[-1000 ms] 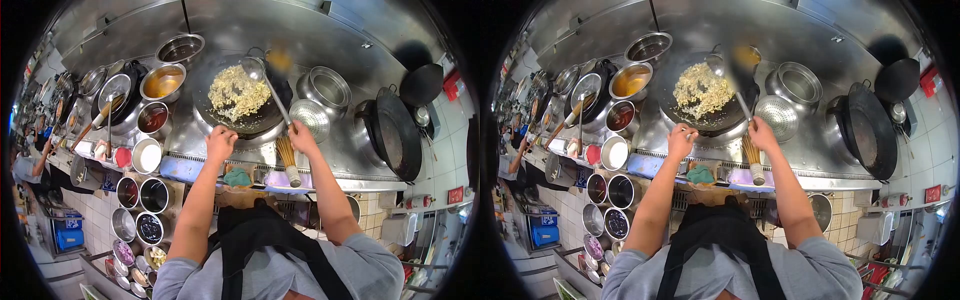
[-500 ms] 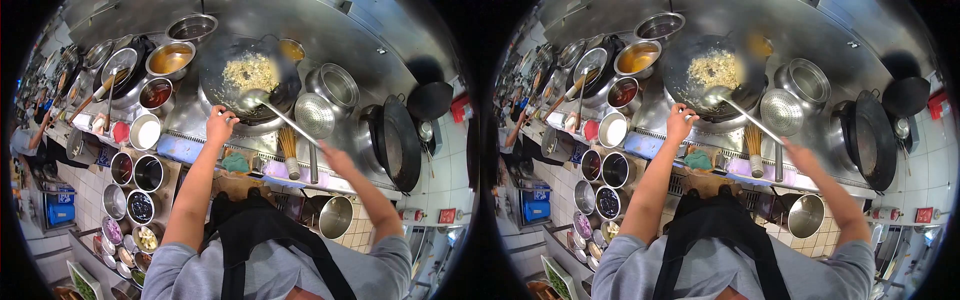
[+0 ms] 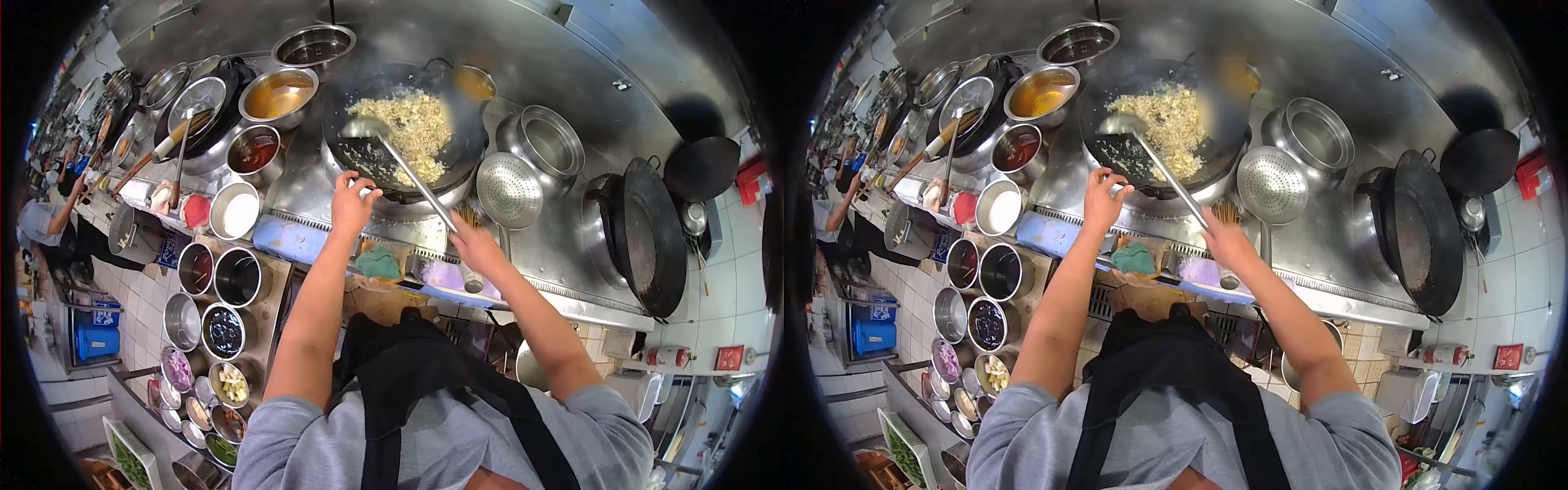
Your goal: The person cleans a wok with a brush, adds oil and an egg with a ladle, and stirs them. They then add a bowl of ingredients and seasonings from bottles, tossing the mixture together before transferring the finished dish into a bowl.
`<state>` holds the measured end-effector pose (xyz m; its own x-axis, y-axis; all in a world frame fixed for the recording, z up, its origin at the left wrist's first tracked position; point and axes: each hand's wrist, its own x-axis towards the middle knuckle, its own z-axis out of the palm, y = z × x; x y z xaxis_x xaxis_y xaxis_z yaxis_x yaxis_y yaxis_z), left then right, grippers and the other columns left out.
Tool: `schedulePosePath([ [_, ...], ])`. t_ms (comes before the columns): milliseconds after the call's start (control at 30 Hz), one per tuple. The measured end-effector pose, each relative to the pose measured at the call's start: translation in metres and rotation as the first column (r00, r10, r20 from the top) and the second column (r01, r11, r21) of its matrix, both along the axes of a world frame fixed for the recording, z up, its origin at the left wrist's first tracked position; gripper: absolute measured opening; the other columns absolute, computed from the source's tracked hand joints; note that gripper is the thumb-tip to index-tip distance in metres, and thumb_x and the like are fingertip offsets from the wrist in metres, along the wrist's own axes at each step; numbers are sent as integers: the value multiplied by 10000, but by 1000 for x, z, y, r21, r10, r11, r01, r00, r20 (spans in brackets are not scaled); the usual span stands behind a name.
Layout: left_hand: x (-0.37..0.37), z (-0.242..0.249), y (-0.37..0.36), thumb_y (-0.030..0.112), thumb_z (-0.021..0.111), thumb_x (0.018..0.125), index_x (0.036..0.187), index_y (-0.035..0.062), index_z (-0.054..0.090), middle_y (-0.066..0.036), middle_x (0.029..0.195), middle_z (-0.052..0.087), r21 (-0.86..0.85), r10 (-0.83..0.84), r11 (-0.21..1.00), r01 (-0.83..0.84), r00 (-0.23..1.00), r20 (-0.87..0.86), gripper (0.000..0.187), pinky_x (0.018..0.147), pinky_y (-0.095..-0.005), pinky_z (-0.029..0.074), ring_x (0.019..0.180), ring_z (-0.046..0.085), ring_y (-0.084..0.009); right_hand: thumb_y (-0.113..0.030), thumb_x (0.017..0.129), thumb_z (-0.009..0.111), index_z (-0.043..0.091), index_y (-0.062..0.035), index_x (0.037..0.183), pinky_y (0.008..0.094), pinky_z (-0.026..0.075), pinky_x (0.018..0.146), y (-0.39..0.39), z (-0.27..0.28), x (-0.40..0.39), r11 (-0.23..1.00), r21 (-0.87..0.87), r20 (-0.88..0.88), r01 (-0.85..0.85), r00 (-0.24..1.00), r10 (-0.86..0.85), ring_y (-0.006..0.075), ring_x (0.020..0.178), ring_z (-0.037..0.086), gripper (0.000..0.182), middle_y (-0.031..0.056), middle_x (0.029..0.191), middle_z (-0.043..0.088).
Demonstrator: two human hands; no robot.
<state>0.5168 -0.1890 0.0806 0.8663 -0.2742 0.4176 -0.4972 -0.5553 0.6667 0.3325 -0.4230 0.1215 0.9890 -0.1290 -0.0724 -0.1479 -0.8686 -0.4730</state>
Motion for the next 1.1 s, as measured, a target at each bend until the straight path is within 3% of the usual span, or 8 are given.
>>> schedulePosePath([
  [133, 2, 8, 0, 263, 785, 742, 901, 139, 705, -116, 1179, 537, 10, -5, 1000, 6, 996, -88, 217, 829, -408, 496, 1022, 582, -314, -223, 896, 579, 371, -318, 1434, 457, 520, 765, -102, 49, -103, 984, -178, -217, -12, 976, -28, 372, 831, 656, 585, 163, 959, 679],
  [267, 1, 15, 3, 274, 785, 738, 897, 124, 710, -99, 1110, 581, 66, -40, 997, 48, 992, -123, 231, 833, -389, 490, 1021, 586, -312, -233, 909, 562, 406, -296, 1420, 443, 520, 766, -160, 119, -93, 956, -283, -236, -81, 972, 12, 346, 850, 656, 538, 176, 932, 668],
  [433, 10, 13, -4, 325, 719, 783, 853, 115, 699, -61, 899, 635, 311, -187, 942, 129, 969, 162, 223, 961, -490, 393, 881, 621, -254, -295, 925, 548, 405, -211, 1414, 493, 505, 725, -49, 47, -10, 969, -232, -199, 81, 971, -129, 393, 805, 644, 517, 229, 857, 647],
  [567, 13, 26, -2, 366, 665, 827, 832, 140, 692, -43, 796, 615, 405, -264, 888, 217, 962, 64, 227, 983, -526, 373, 876, 620, -261, -282, 930, 543, 409, -206, 1411, 511, 497, 711, 21, 32, -43, 991, -26, -102, 131, 986, -133, 407, 779, 647, 505, 269, 800, 634],
  [667, 13, 23, -8, 355, 657, 843, 807, 101, 671, -70, 785, 641, 319, -395, 879, 355, 916, 66, 256, 868, -449, 462, 842, 621, -289, -250, 921, 553, 448, -216, 1397, 499, 505, 717, -19, 74, -99, 986, -13, -164, 166, 972, -166, 398, 777, 651, 488, 235, 872, 660],
  [733, 17, 30, -13, 344, 652, 851, 798, 82, 660, -90, 771, 648, 224, -480, 858, 462, 877, 34, 267, 800, -426, 493, 811, 624, -307, -241, 912, 549, 471, -205, 1378, 482, 516, 740, -48, 91, -93, 948, -271, -98, 168, 975, -201, 383, 817, 657, 474, 212, 900, 669],
  [933, 11, 25, -27, 335, 615, 879, 755, 57, 622, -161, 642, 609, 163, -569, 803, 574, 819, -79, 305, 626, -471, 472, 656, 605, -380, -290, 932, 514, 455, -141, 1343, 521, 505, 720, 19, 4, 40, 930, -145, -28, 339, 938, -346, 419, 833, 642, 441, 205, 857, 668],
  [1100, -11, 51, -28, 363, 598, 900, 750, 61, 641, -152, 626, 616, 191, -505, 839, 509, 860, -69, 341, 604, -469, 478, 634, 610, -380, -263, 940, 513, 390, -219, 1403, 494, 490, 764, 30, 35, -53, 979, -4, 7, 203, 979, -203, 431, 832, 622, 482, 214, 928, 657],
])
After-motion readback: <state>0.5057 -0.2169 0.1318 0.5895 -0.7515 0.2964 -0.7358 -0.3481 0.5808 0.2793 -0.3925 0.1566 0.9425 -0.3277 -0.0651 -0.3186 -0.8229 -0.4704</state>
